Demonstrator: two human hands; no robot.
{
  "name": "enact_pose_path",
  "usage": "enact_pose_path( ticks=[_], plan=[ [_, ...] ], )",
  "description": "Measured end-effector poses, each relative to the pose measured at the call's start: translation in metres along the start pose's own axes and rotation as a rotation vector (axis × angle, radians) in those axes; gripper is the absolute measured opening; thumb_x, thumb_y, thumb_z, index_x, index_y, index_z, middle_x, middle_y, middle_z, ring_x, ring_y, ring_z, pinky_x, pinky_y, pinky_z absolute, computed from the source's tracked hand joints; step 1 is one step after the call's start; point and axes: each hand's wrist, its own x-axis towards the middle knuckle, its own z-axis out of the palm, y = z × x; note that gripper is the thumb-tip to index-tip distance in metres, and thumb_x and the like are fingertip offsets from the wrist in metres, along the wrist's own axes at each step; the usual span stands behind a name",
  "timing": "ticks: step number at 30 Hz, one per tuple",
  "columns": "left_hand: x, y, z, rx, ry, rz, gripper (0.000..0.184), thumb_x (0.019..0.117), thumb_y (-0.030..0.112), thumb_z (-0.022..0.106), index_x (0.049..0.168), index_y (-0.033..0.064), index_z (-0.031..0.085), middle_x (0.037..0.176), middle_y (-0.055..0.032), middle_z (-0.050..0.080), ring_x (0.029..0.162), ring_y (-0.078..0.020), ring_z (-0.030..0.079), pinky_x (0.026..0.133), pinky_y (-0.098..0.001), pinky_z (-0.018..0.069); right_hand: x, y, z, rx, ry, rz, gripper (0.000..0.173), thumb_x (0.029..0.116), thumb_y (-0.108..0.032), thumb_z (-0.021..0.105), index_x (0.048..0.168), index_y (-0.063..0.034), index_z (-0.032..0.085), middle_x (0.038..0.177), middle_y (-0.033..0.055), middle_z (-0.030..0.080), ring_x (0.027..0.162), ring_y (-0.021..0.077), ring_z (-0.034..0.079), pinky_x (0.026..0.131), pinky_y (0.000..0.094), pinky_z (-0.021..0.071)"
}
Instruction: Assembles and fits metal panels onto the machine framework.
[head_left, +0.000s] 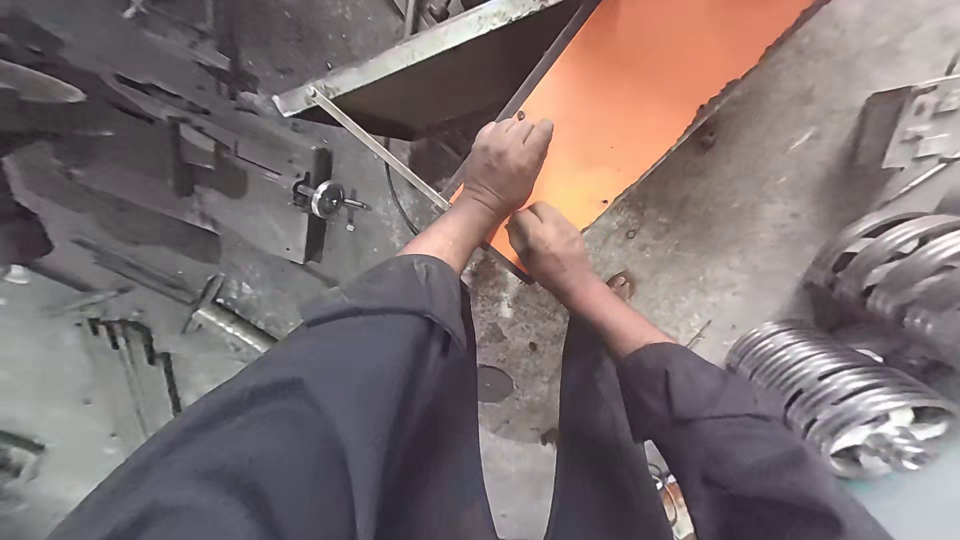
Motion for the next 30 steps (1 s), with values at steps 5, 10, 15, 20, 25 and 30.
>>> enact_pose_path(
  ticks=[5,10,15,20,25,30],
  plan=[
    [0.002,0.000,-0.002,0.010,-0.007,0.006,0.022,0.1063,0.015,0.049,0.109,0.0048,0.068,0.080,-0.0149,0.067,0.077,-0.0348,0.069,0.067,-0.0478,0.0524,-0.026,0.037,-0.072,0.263,0.041,0.618,0.019,0.0897,-0.020,0.075,0.104,-0.0088,0.077,0.102,0.0087,0.074,0.088,0.0172,0.071,0.083,0.0392,0.0592],
    [0.003,0.003,-0.004,0.010,-0.041,0.000,0.024,0.1068,0.015,0.047,0.112,0.0043,0.068,0.084,-0.0165,0.069,0.082,-0.0366,0.069,0.071,-0.0498,0.0529,-0.028,0.065,-0.097,0.292,0.092,0.708,0.018,0.0897,-0.012,0.073,0.107,-0.0146,0.079,0.121,0.0069,0.069,0.102,0.0104,0.069,0.088,0.0268,0.0590],
    [0.001,0.001,-0.005,-0.002,-0.032,0.020,0.023,0.1068,0.015,0.048,0.112,0.0048,0.068,0.082,-0.0155,0.068,0.080,-0.0349,0.069,0.070,-0.0482,0.0523,-0.015,0.070,-0.084,0.014,0.028,0.338,0.020,0.0966,-0.014,0.067,0.113,-0.0101,0.078,0.106,0.0103,0.075,0.094,0.0209,0.073,0.087,0.0379,0.0598],
    [-0.001,-0.004,-0.007,-0.002,-0.046,0.053,0.025,0.1068,0.014,0.048,0.118,0.0048,0.069,0.086,-0.0168,0.068,0.082,-0.0361,0.069,0.070,-0.0480,0.0523,-0.011,0.061,-0.085,-0.167,-0.076,0.223,0.019,0.1006,-0.012,0.060,0.112,-0.0067,0.074,0.110,0.0147,0.074,0.101,0.0314,0.073,0.088,0.0479,0.0600],
    [-0.003,-0.006,-0.009,-0.026,-0.091,0.031,0.028,0.1080,0.016,0.045,0.120,0.0043,0.067,0.094,-0.0199,0.070,0.092,-0.0403,0.070,0.078,-0.0538,0.0536,-0.013,0.066,-0.080,-0.208,-0.071,0.090,0.018,0.1010,-0.006,0.055,0.104,-0.0035,0.073,0.108,0.0160,0.073,0.106,0.0330,0.071,0.090,0.0456,0.0596],
    [0.041,0.062,-0.074,0.156,-0.739,-0.300,0.036,0.1096,0.009,0.033,0.134,-0.0056,0.055,0.129,-0.0282,0.062,0.124,-0.0428,0.059,0.103,-0.0538,0.0454,-0.017,0.065,-0.086,-0.163,-0.140,0.103,0.018,0.0956,-0.001,0.058,0.104,0.0007,0.073,0.108,0.0187,0.071,0.108,0.0338,0.069,0.090,0.0426,0.0589]
  ],
)
